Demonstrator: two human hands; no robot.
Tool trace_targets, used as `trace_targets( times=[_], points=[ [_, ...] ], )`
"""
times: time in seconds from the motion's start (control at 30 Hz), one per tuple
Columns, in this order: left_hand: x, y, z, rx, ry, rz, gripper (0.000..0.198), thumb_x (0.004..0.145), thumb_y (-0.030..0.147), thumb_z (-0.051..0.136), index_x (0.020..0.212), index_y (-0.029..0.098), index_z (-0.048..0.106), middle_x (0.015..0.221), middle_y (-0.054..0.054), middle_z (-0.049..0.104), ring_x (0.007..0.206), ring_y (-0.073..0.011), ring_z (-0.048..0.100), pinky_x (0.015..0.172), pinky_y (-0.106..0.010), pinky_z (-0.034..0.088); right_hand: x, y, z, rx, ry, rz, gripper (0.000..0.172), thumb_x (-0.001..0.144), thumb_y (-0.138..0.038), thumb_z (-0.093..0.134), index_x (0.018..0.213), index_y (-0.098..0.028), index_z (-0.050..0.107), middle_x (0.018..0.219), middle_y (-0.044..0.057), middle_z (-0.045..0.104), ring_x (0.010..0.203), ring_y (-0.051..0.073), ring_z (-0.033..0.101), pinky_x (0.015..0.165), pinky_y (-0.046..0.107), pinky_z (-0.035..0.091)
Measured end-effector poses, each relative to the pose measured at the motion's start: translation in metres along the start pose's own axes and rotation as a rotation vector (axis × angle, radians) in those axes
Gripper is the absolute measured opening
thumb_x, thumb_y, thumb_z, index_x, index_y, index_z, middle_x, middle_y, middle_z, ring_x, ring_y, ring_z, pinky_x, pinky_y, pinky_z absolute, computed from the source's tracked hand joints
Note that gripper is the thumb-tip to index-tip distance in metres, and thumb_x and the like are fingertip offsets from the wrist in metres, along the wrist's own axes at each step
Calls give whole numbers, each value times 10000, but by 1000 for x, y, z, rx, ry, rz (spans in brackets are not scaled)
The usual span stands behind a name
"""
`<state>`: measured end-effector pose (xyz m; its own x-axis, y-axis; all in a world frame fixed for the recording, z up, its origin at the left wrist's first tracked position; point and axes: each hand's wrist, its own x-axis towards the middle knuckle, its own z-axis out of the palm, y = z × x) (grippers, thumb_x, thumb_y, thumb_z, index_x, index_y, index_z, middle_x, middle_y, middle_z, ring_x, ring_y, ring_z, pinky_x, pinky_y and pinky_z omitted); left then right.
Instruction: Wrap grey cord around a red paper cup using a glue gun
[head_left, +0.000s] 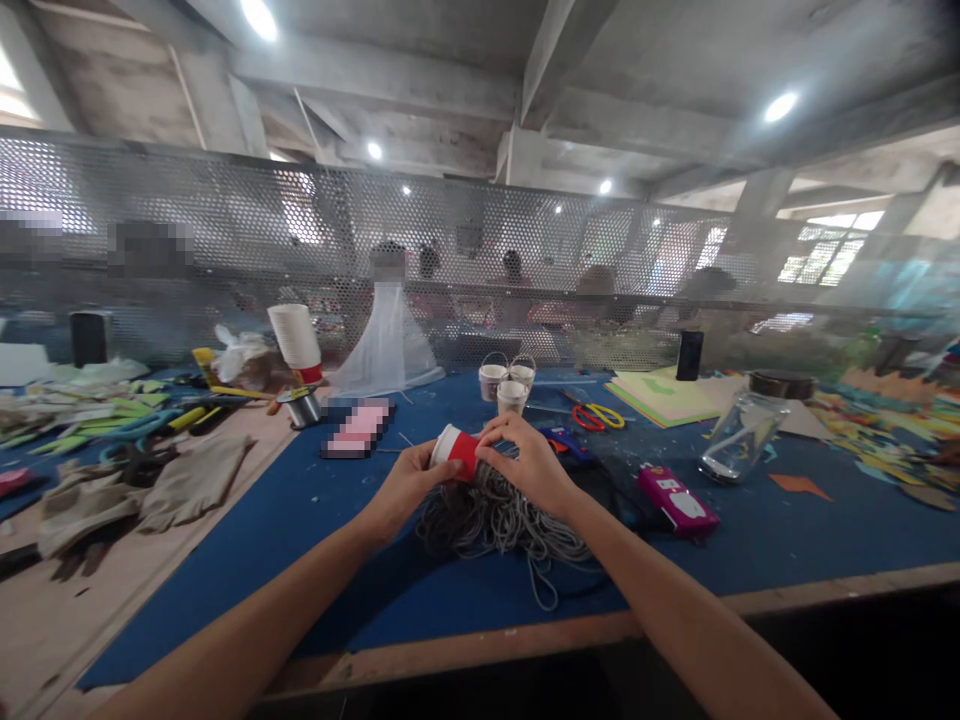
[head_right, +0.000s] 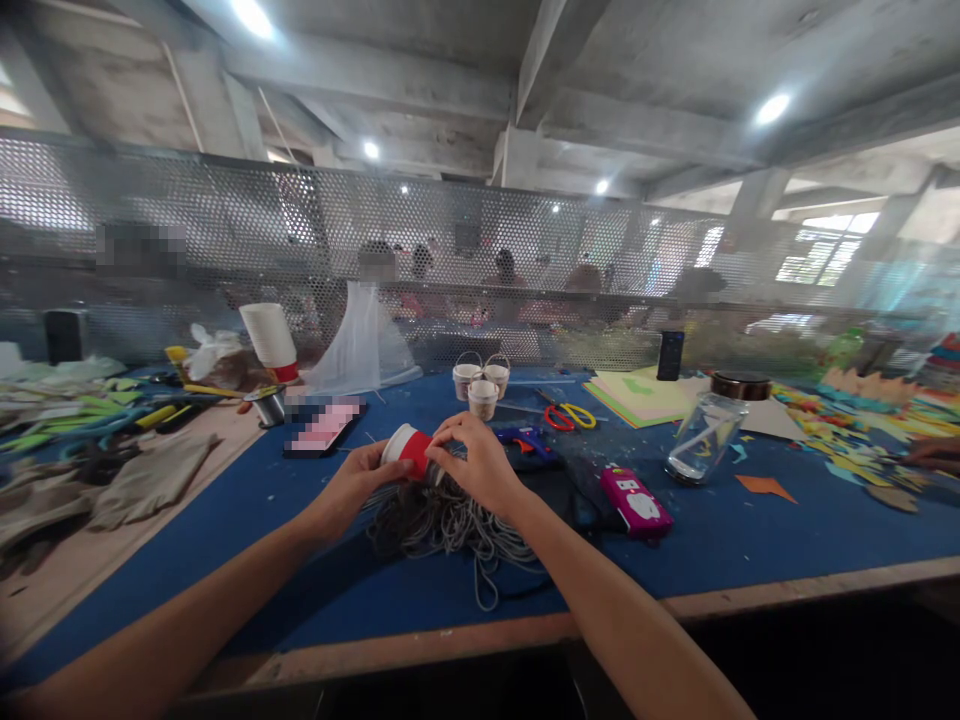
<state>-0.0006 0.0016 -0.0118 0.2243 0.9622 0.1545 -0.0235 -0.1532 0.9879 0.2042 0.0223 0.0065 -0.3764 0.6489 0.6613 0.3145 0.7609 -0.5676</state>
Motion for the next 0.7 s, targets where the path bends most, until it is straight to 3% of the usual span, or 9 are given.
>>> trace_targets(
  times=[0.7],
  points=[
    [1,-2,0,38,-73,15,215,794,321,700,932,157,684,797,-18,671,694,-133,557,668,-242,428,-2,1,1,-117,48,-2,57,875,-252,664,838,-211,650,1015,48,627,1004,190,599,948,360,437]
  ],
)
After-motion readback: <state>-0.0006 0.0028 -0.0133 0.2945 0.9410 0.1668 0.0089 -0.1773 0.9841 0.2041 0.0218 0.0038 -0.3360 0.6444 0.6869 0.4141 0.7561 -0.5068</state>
